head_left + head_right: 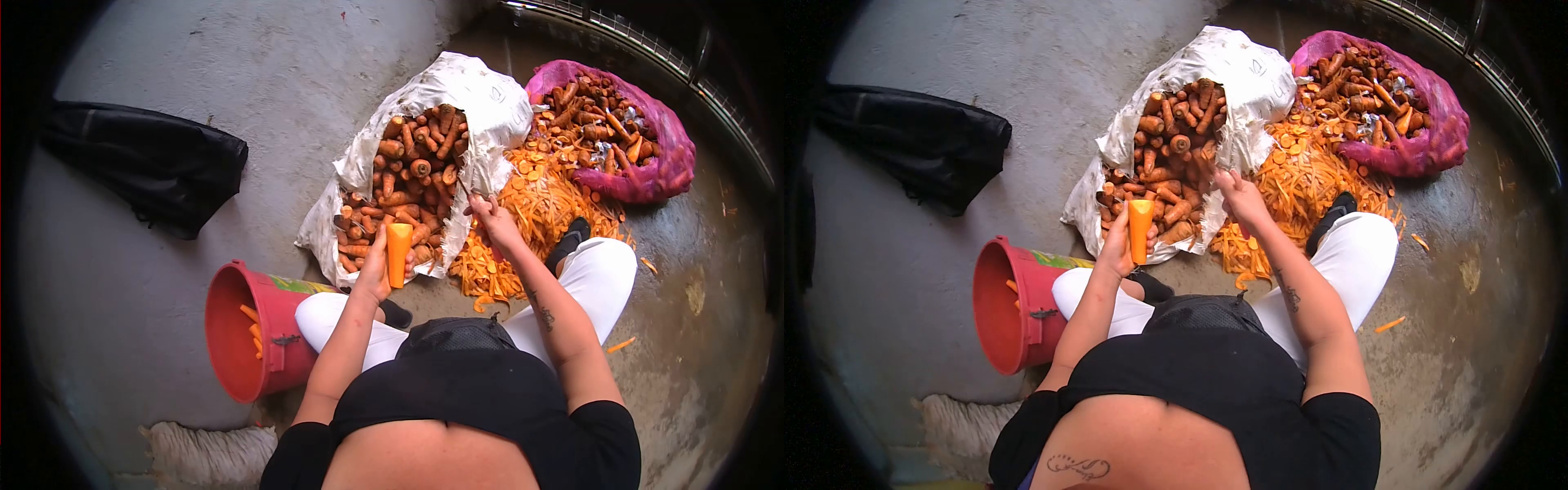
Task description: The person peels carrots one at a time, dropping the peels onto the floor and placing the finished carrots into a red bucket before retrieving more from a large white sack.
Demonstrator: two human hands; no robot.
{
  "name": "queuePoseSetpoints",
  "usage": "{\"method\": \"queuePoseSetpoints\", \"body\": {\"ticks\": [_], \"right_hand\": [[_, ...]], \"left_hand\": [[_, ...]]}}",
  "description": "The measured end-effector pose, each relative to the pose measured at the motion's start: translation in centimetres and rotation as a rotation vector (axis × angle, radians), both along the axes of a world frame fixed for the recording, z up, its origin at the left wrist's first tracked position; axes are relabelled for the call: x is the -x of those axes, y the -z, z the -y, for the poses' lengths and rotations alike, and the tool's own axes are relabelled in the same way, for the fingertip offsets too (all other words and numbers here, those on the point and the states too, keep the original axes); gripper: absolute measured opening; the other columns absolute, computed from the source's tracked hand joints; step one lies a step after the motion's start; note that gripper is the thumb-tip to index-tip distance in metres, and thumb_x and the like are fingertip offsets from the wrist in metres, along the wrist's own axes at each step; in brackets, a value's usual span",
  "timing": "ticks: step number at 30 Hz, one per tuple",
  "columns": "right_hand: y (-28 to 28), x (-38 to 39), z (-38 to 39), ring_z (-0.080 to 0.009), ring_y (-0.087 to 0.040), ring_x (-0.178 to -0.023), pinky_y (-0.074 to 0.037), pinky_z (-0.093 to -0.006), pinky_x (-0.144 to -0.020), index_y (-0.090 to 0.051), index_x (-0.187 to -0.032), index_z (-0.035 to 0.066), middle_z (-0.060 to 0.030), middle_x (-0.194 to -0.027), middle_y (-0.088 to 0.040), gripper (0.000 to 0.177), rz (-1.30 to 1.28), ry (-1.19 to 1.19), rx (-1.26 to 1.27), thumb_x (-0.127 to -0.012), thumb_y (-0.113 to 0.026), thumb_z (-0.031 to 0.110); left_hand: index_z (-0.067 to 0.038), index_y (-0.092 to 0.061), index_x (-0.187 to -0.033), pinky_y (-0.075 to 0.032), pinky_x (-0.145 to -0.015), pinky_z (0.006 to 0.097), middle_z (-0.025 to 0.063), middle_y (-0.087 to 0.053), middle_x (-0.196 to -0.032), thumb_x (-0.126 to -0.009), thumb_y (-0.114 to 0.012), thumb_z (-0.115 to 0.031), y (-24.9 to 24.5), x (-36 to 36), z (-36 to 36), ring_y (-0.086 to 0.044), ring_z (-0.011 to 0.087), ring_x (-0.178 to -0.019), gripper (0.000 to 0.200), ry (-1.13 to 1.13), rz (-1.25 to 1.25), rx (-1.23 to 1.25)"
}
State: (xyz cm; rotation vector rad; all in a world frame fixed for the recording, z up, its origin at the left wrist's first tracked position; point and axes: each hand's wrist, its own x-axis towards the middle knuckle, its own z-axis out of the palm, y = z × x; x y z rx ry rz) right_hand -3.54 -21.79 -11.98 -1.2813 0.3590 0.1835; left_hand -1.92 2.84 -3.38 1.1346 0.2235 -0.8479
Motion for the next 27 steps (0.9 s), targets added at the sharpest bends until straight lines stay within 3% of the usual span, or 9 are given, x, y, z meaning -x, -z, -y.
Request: {"method": "queuePoseSetpoints", "body": {"ticks": [7,11,12,15,18,19,22,25,27], "right_hand": [[-0.2,-0.5,-1.6,-0.0046,-0.037,-0.05,-0.031,-0.0215,-0.046,-0.062,-0.109,0.005,0.006,-0.062,-0.044,0.041,0.125,0.0,0.051,-0.087,-0.064,0.039],[0.5,-1.1,-1.6,-0.0048,-0.038,-0.05,-0.032,-0.0227,-0.046,-0.051,-0.13,0.006,0.0047,-0.062,-0.045,0.055,0.012,-0.031,0.046,-0.086,-0.064,0.037],[0.1,-1.0,-1.5,-0.0046,-0.038,-0.05,-0.032,-0.0225,-0.046,-0.045,-0.137,0.007,0.0048,-0.062,-0.045,0.062,0.017,-0.053,0.049,-0.086,-0.064,0.036],[0.6,-1.2,-1.9,-0.0042,-0.037,-0.05,-0.032,-0.0222,-0.046,-0.046,-0.136,0.006,0.0041,-0.065,-0.048,0.06,0.027,-0.075,0.059,-0.086,-0.064,0.036],[0.8,-1.1,-2.2,-0.0049,-0.038,-0.044,-0.03,-0.0225,-0.043,-0.056,-0.11,0.009,0.0035,-0.057,-0.044,0.034,0.11,-0.073,0.125,-0.088,-0.063,0.034],[0.6,-1.0,-2.1,-0.0045,-0.039,-0.048,-0.032,-0.0216,-0.046,-0.053,-0.118,0.008,0.0033,-0.066,-0.049,0.04,0.093,-0.062,0.119,-0.088,-0.063,0.032],[-1.8,0.0,-1.3,-0.0031,-0.04,-0.057,-0.036,-0.0185,-0.053,-0.044,-0.136,0.002,0.003,-0.088,-0.061,0.057,-0.014,-0.009,0.076,-0.089,-0.062,0.027],[-1.3,-0.6,-0.2,-0.0023,-0.038,-0.044,-0.029,-0.0198,-0.041,-0.048,-0.131,-0.001,0.0009,-0.077,-0.06,0.052,0.003,0.106,0.121,-0.089,-0.063,0.026],[-1.7,-0.5,0.8,-0.0032,-0.036,-0.042,-0.027,-0.021,-0.039,-0.057,-0.115,0.001,0.004,-0.063,-0.049,0.037,0.03,0.107,0.101,-0.088,-0.064,0.026]], "left_hand": [[-0.014,-0.051,-0.103,-0.043,-0.047,0.0222,0.0052,-0.052,-0.079,-0.093,-0.035,-0.062,0.1,0.5,1.0,-0.053,0.0116,-0.058,0.051,0.063,0.09,0.049],[-0.013,-0.05,-0.103,-0.043,-0.046,0.0202,0.0054,-0.051,-0.078,-0.093,-0.03,-0.063,0.7,0.6,0.9,-0.052,0.0101,-0.056,0.054,0.01,0.203,-0.117],[-0.013,-0.048,-0.111,-0.042,-0.046,0.0204,0.0052,-0.052,-0.08,-0.094,-0.037,-0.058,0.8,0.5,1.0,-0.051,0.0094,-0.057,0.049,-0.022,0.269,-0.153],[-0.014,-0.043,-0.12,-0.041,-0.047,0.0209,0.0043,-0.052,-0.084,-0.095,-0.047,-0.047,0.7,1.2,1.3,-0.05,0.0081,-0.057,0.042,-0.13,0.535,-0.451],[-0.014,-0.041,-0.123,-0.04,-0.047,0.0195,0.0035,-0.051,-0.087,-0.092,-0.057,-0.034,0.4,1.3,0.9,-0.047,0.0066,-0.057,0.04,-0.153,0.769,-0.508],[-0.014,-0.042,-0.121,-0.039,-0.046,0.0189,0.0037,-0.052,-0.089,-0.091,-0.059,-0.033,0.6,1.2,0.5,-0.047,0.0063,-0.057,0.039,-0.173,0.811,-0.507],[-0.016,-0.045,-0.106,-0.039,-0.042,0.0231,0.0029,-0.051,-0.069,-0.093,-0.05,-0.043,0.9,0.2,-1.3,-0.049,0.0104,-0.051,0.03,-0.335,0.48,-0.255],[-0.02,-0.051,-0.101,-0.038,-0.042,0.0263,0.0055,-0.047,-0.063,-0.094,-0.034,-0.058,0.7,-1.4,-4.4,-0.046,0.0143,-0.048,0.043,-0.421,0.192,0.021],[-0.018,-0.055,-0.105,-0.043,-0.045,0.0278,0.0053,-0.05,-0.069,-0.093,-0.037,-0.053,0.4,-2.5,-7.3,-0.047,0.0133,-0.051,0.042,-0.534,0.105,0.099]]}}
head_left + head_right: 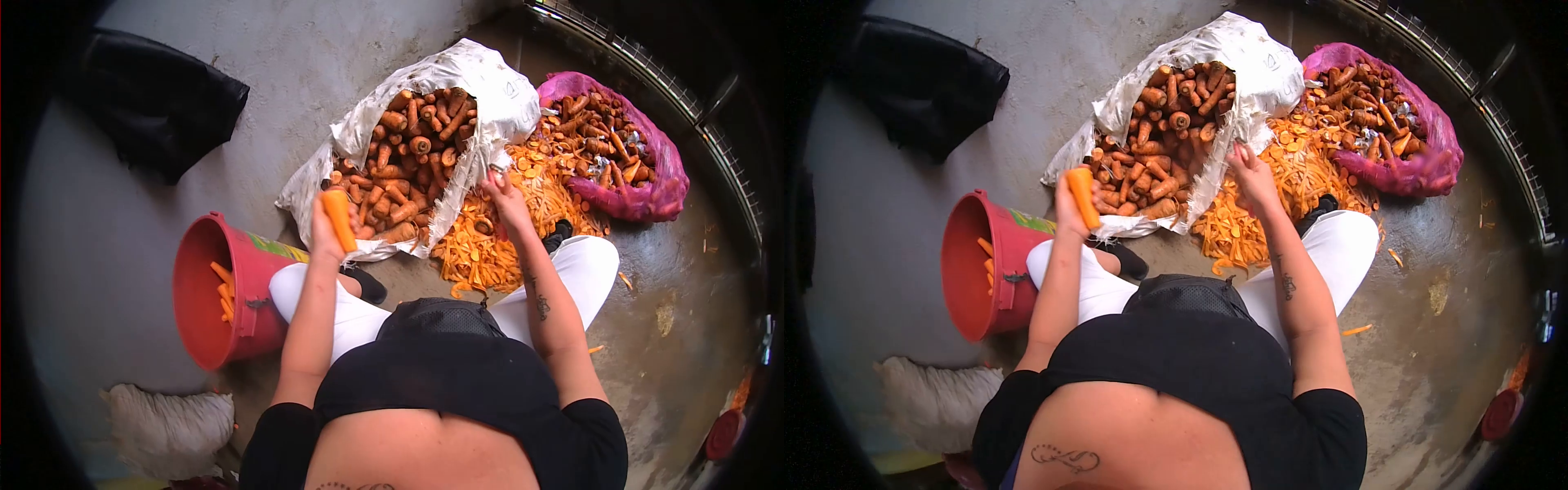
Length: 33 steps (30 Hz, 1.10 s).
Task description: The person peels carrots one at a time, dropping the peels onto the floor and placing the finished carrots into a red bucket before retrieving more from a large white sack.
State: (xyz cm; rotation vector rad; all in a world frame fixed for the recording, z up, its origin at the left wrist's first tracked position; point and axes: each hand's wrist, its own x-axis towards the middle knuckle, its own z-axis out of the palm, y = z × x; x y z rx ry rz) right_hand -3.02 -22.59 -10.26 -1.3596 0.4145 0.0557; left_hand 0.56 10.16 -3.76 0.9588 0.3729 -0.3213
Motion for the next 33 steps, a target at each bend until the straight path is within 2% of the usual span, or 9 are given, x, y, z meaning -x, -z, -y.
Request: {"method": "queuePoseSetpoints", "body": {"ticks": [2,6,13,16,19,25,27,30,33], "right_hand": [[0.3,-0.2,0.5,-0.0032,-0.035,-0.043,-0.026,-0.0207,-0.039,-0.059,-0.105,0.005,0.0057,-0.058,-0.044,0.028,-0.003,0.027,0.014,-0.088,-0.064,0.027],[-1.5,0.0,0.6,-0.0027,-0.034,-0.045,-0.026,-0.0206,-0.042,-0.057,-0.095,0.01,0.0072,-0.057,-0.042,0.021,0.019,0.005,-0.014,-0.088,-0.065,0.028],[0.6,-0.3,0.2,-0.0043,-0.037,-0.044,-0.027,-0.0221,-0.041,-0.058,-0.09,0.008,0.0054,-0.055,-0.044,0.022,-0.031,-0.051,0.113,-0.087,-0.065,0.028],[1.7,-0.3,-0.8,-0.004,-0.039,-0.049,-0.03,-0.0219,-0.045,-0.06,-0.089,0.005,0.0047,-0.059,-0.047,0.022,-0.038,-0.063,0.166,-0.087,-0.065,0.027],[2.2,0.4,-1.4,-0.003,-0.039,-0.056,-0.032,-0.0202,-0.051,-0.062,-0.097,0.003,0.005,-0.065,-0.049,0.026,-0.062,-0.105,0.25,-0.086,-0.065,0.027],[0.0,1.7,-2.1,-0.0058,-0.046,-0.065,-0.039,-0.0225,-0.06,-0.06,-0.104,-0.002,0.0029,-0.073,-0.054,0.034,0.041,-0.192,0.316,-0.083,-0.068,0.024],[-1.8,1.5,-2.5,-0.0073,-0.049,-0.073,-0.042,-0.0237,-0.069,-0.06,-0.104,-0.003,0.001,-0.08,-0.057,0.034,0.123,-0.26,0.349,-0.081,-0.069,0.02],[0.7,-0.2,-1.4,-0.0073,-0.048,-0.072,-0.042,-0.0242,-0.068,-0.061,-0.101,-0.001,0.0007,-0.08,-0.057,0.03,0.142,-0.386,0.451,-0.081,-0.068,0.02],[0.9,-1.3,-1.1,-0.0083,-0.049,-0.067,-0.042,-0.0259,-0.062,-0.061,-0.098,0.0,-0.0004,-0.075,-0.057,0.029,0.038,-0.513,0.572,-0.08,-0.069,0.022]], "left_hand": [[-0.016,-0.056,-0.11,-0.049,-0.054,0.0304,0.0091,-0.058,-0.081,-0.092,-0.043,-0.042,-1.2,-0.6,-4.0,-0.056,0.0163,-0.061,0.034,-0.033,0.126,0.114],[-0.013,-0.057,-0.104,-0.051,-0.062,0.0336,0.0095,-0.061,-0.084,-0.091,-0.046,-0.038,-7.8,0.8,-11.9,-0.058,0.0199,-0.065,0.029,-0.359,0.365,-0.116],[-0.01,-0.057,-0.108,-0.049,-0.067,0.032,0.0103,-0.061,-0.092,-0.1,-0.029,-0.042,-13.9,4.9,-27.2,-0.059,0.0202,-0.075,0.044,-1.114,0.491,-1.398],[-0.012,-0.059,-0.112,-0.048,-0.075,0.035,0.011,-0.062,-0.095,-0.099,-0.031,-0.043,-12.8,5.6,-31.7,-0.06,0.0236,-0.084,0.044,-1.046,0.179,-1.827],[-0.013,-0.064,-0.11,-0.046,-0.081,0.0374,0.0114,-0.062,-0.099,-0.098,-0.039,-0.042,-9.7,5.2,-36.7,-0.058,0.0269,-0.088,0.04,-0.927,0.253,-2.146],[-0.003,-0.068,-0.092,-0.048,-0.071,0.0323,0.0117,-0.06,-0.101,-0.088,-0.065,-0.028,-9.0,2.4,-26.6,-0.058,0.0215,-0.084,0.026,-0.958,0.857,-1.952],[-0.002,-0.068,-0.087,-0.05,-0.073,0.0317,0.011,-0.059,-0.1,-0.091,-0.061,-0.024,-8.7,1.1,-22.4,-0.061,0.0216,-0.086,0.024,-0.817,1.006,-1.737],[-0.006,-0.062,-0.109,-0.049,-0.08,0.0314,0.0113,-0.068,-0.101,-0.099,-0.039,-0.038,-7.6,-0.4,-16.1,-0.063,0.0228,-0.088,0.04,-0.45,0.817,-1.625],[-0.013,-0.055,-0.125,-0.038,-0.096,0.0475,0.0148,-0.056,-0.121,-0.1,-0.034,-0.031,-2.9,-3.6,-12.0,-0.053,0.0278,-0.113,0.038,-0.028,0.598,-1.661]]}}
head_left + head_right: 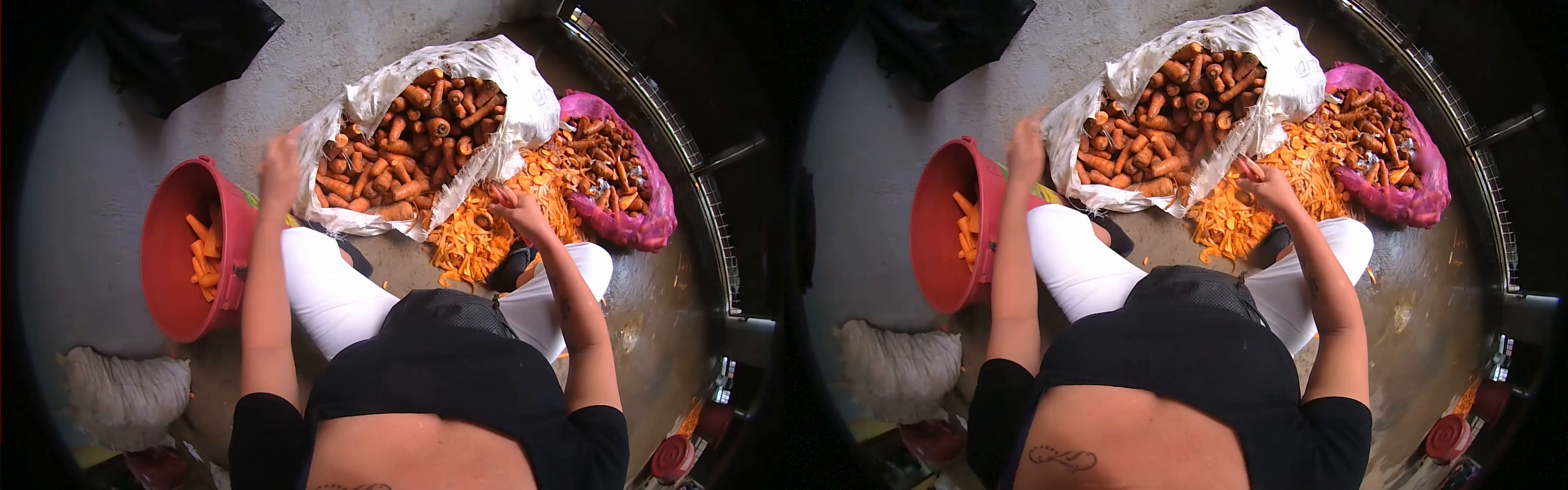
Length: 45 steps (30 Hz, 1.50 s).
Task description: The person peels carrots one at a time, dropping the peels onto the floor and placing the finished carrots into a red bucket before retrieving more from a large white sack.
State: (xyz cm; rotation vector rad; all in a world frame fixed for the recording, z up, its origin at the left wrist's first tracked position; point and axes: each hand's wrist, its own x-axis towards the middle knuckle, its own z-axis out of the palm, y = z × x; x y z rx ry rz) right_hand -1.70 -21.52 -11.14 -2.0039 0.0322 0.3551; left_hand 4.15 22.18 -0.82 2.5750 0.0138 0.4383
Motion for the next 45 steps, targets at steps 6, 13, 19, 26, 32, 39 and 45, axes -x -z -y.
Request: {"method": "queuePoseSetpoints", "body": {"ticks": [6,13,19,26,32,39,45], "right_hand": [[4.3,-2.4,0.8,-0.0095,-0.049,-0.063,-0.043,-0.0263,-0.06,-0.06,-0.083,0.003,-0.0011,-0.07,-0.056,0.028,-0.198,0.056,0.074,-0.076,-0.072,0.027],[5.7,-4.6,-0.2,-0.0324,-0.066,-0.084,-0.05,-0.041,-0.076,-0.066,-0.102,0.009,-0.0169,-0.089,-0.068,0.038,-0.176,-0.073,0.431,-0.079,-0.064,0.039],[3.6,-6.0,-1.1,-0.0374,-0.063,-0.08,-0.049,-0.043,-0.067,-0.064,-0.097,0.009,-0.0186,-0.083,-0.066,0.037,-0.144,-0.066,0.364,-0.082,-0.063,0.043],[3.6,-6.7,0.5,-0.0393,-0.061,-0.076,-0.048,-0.0401,-0.065,-0.06,-0.094,0.003,-0.0223,-0.079,-0.062,0.03,-0.141,0.109,0.27,-0.082,-0.061,0.03],[3.5,-6.4,1.1,-0.0295,-0.061,-0.065,-0.047,-0.0344,-0.062,-0.059,-0.089,0.0,-0.018,-0.071,-0.061,0.028,-0.213,0.15,0.225,-0.08,-0.067,0.025],[3.2,-6.5,0.7,-0.0242,-0.059,-0.061,-0.047,-0.0331,-0.061,-0.059,-0.089,0.0,-0.016,-0.069,-0.06,0.03,-0.193,0.164,0.184,-0.081,-0.068,0.028],[3.6,-6.2,1.0,-0.035,-0.063,-0.069,-0.048,-0.0366,-0.063,-0.061,-0.092,0.002,-0.0193,-0.074,-0.063,0.028,-0.116,0.145,0.221,-0.081,-0.067,0.028]], "left_hand": [[-0.02,-0.032,-0.144,-0.03,-0.099,0.0572,0.0186,-0.047,-0.127,-0.086,-0.05,-0.021,8.7,-2.6,6.2,-0.051,0.0347,-0.115,0.06,0.244,-0.39,-0.273],[-0.005,-0.065,-0.109,-0.012,-0.105,0.0668,0.0142,-0.046,-0.133,-0.086,-0.05,-0.025,15.2,-6.7,12.3,-0.05,0.0361,-0.115,0.033,0.29,-0.815,-0.501],[-0.017,-0.038,-0.141,-0.025,-0.106,0.0565,0.0212,-0.046,-0.134,-0.076,-0.064,-0.019,25.6,-11.0,16.6,-0.052,0.0355,-0.116,0.069,0.309,-0.81,-0.002],[-0.008,-0.054,-0.116,-0.048,-0.068,0.0376,0.0102,-0.063,-0.098,-0.089,-0.052,-0.038,36.5,-14.7,23.4,-0.061,0.0228,-0.081,0.041,-0.152,-1.234,0.94],[0.001,-0.062,-0.101,-0.043,-0.073,0.0377,0.0099,-0.064,-0.092,-0.088,-0.059,-0.038,44.2,-15.9,27.7,-0.057,0.0206,-0.082,0.041,-0.238,-0.974,0.94],[0.001,-0.063,-0.093,-0.045,-0.072,0.0362,0.0114,-0.065,-0.088,-0.084,-0.065,-0.034,42.6,-16.5,29.5,-0.059,0.0223,-0.081,0.037,-0.331,-0.841,0.932],[-0.002,-0.065,-0.095,-0.047,-0.07,0.0337,0.0108,-0.067,-0.084,-0.084,-0.063,-0.042,37.7,-16.7,23.0,-0.064,0.0225,-0.08,0.042,-0.072,-0.848,0.633]]}}
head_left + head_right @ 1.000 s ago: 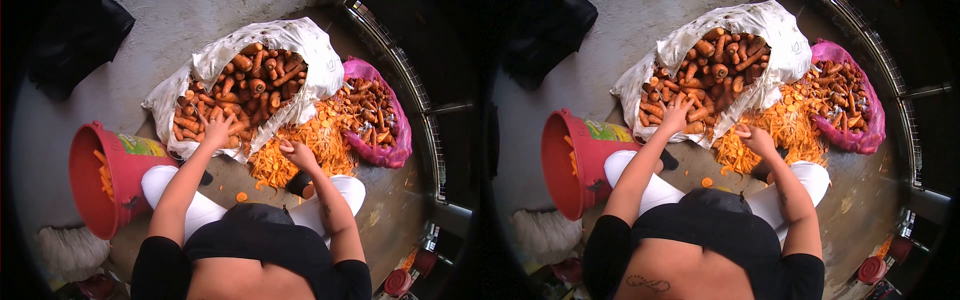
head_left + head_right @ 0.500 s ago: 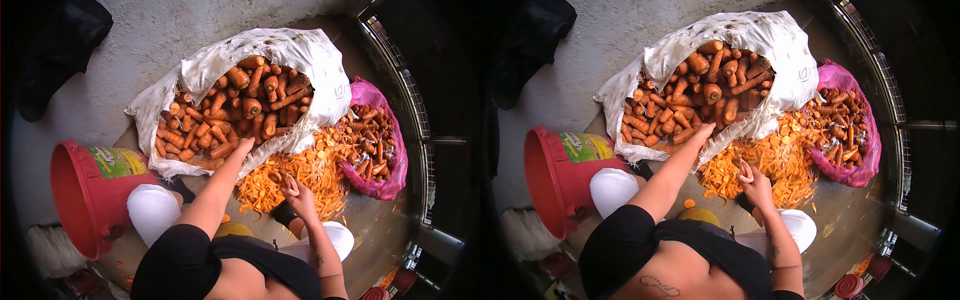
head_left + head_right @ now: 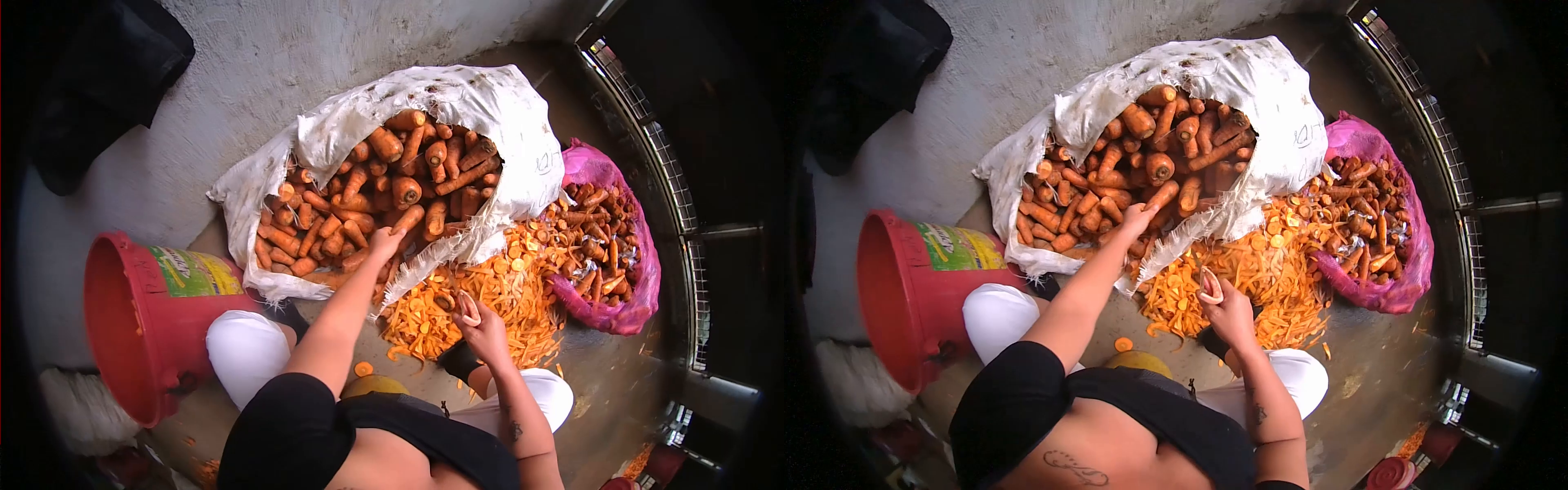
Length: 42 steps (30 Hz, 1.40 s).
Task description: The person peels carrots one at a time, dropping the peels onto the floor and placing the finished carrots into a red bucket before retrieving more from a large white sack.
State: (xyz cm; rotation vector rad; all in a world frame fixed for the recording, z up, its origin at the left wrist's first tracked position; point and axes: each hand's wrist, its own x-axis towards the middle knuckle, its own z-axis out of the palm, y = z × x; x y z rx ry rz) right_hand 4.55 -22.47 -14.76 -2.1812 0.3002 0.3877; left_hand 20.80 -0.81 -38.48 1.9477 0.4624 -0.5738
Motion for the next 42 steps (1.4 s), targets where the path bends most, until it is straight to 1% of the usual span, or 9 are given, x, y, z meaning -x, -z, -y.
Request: {"method": "queuePoseSetpoints", "body": {"ticks": [6,9,16,20,25,32,37,40,42], "right_hand": [[-1.2,-0.4,0.2,-0.0271,-0.064,-0.072,-0.049,-0.0343,-0.067,-0.063,-0.098,0.003,-0.0159,-0.078,-0.064,0.027,0.09,0.101,-0.084,-0.083,-0.066,0.026],[-2.5,-0.4,-0.2,-0.0141,-0.06,-0.071,-0.048,-0.0295,-0.067,-0.063,-0.097,0.0,-0.0078,-0.079,-0.065,0.026,0.295,0.173,-0.253,-0.085,-0.066,0.023],[-5.2,0.5,-1.5,-0.0082,-0.049,-0.061,-0.041,-0.0254,-0.057,-0.064,-0.094,0.001,-0.0011,-0.068,-0.057,0.024,0.21,0.185,-0.408,-0.085,-0.067,0.023],[-3.9,1.3,-1.1,-0.0095,-0.05,-0.063,-0.041,-0.0255,-0.058,-0.064,-0.09,0.0,-0.0018,-0.07,-0.057,0.025,0.329,0.189,-0.444,-0.084,-0.067,0.024],[-3.6,2.1,0.6,-0.007,-0.045,-0.058,-0.036,-0.0234,-0.052,-0.058,-0.085,0.003,0.0026,-0.065,-0.05,0.022,0.277,0.246,-0.645,-0.085,-0.067,0.023],[-3.3,4.2,3.0,-0.0065,-0.043,-0.058,-0.037,-0.0245,-0.053,-0.062,-0.087,0.001,0.0032,-0.066,-0.051,0.029,0.276,0.235,-0.554,-0.087,-0.064,0.029],[-3.8,5.8,2.9,-0.0191,-0.059,-0.061,-0.045,-0.0319,-0.057,-0.064,-0.097,0.01,-0.0072,-0.069,-0.062,0.028,0.507,0.08,-0.27,-0.087,-0.063,0.036],[-5.0,7.1,2.3,-0.0329,-0.065,-0.07,-0.049,-0.0406,-0.062,-0.064,-0.1,0.015,-0.0158,-0.077,-0.065,0.029,0.563,-0.028,-0.098,-0.087,-0.061,0.04],[-3.6,7.3,1.7,-0.0344,-0.064,-0.071,-0.049,-0.0416,-0.063,-0.063,-0.1,0.014,-0.0162,-0.077,-0.065,0.03,0.567,-0.021,-0.062,-0.087,-0.06,0.041]], "left_hand": [[0.0,-0.052,-0.122,-0.048,-0.083,0.0299,0.0066,-0.064,-0.098,-0.093,-0.058,-0.029,-10.6,5.2,-7.9,-0.061,0.0172,-0.099,0.041,0.081,-0.191,0.829],[0.0,-0.045,-0.129,-0.047,-0.092,0.032,0.0086,-0.062,-0.104,-0.094,-0.055,-0.027,-16.4,8.2,-9.0,-0.06,0.0185,-0.104,0.046,0.26,-0.125,1.061],[-0.001,-0.043,-0.127,-0.048,-0.086,0.0365,0.0157,-0.061,-0.103,-0.084,-0.064,-0.038,-29.3,14.5,-5.8,-0.061,0.024,-0.099,0.061,0.497,0.015,1.393],[-0.001,-0.043,-0.125,-0.05,-0.072,0.0292,0.0108,-0.057,-0.094,-0.089,-0.059,-0.041,-31.1,18.1,-2.9,-0.059,0.0178,-0.083,0.056,0.323,-0.261,1.419],[-0.004,-0.045,-0.122,-0.049,-0.067,0.0261,0.0093,-0.056,-0.091,-0.092,-0.056,-0.04,-30.3,20.3,-1.5,-0.057,0.0142,-0.079,0.048,0.172,-0.202,1.247],[-0.008,-0.044,-0.117,-0.044,-0.055,0.0239,0.005,-0.054,-0.082,-0.095,-0.05,-0.04,-31.2,21.9,-1.0,-0.054,0.0114,-0.065,0.039,0.136,-0.188,1.148],[-0.009,-0.045,-0.117,-0.042,-0.052,0.0235,0.0043,-0.053,-0.081,-0.094,-0.05,-0.042,-30.9,22.1,-0.5,-0.053,0.0108,-0.063,0.04,0.113,-0.2,1.179],[-0.008,-0.045,-0.117,-0.043,-0.053,0.0238,0.0038,-0.053,-0.076,-0.092,-0.054,-0.043,-30.6,22.0,-0.1,-0.054,0.0108,-0.063,0.043,0.023,-0.186,1.066],[-0.007,-0.045,-0.116,-0.043,-0.052,0.0238,0.0034,-0.054,-0.071,-0.09,-0.057,-0.044,-29.8,20.3,-0.3,-0.054,0.0099,-0.061,0.048,0.147,-0.056,0.504]]}}
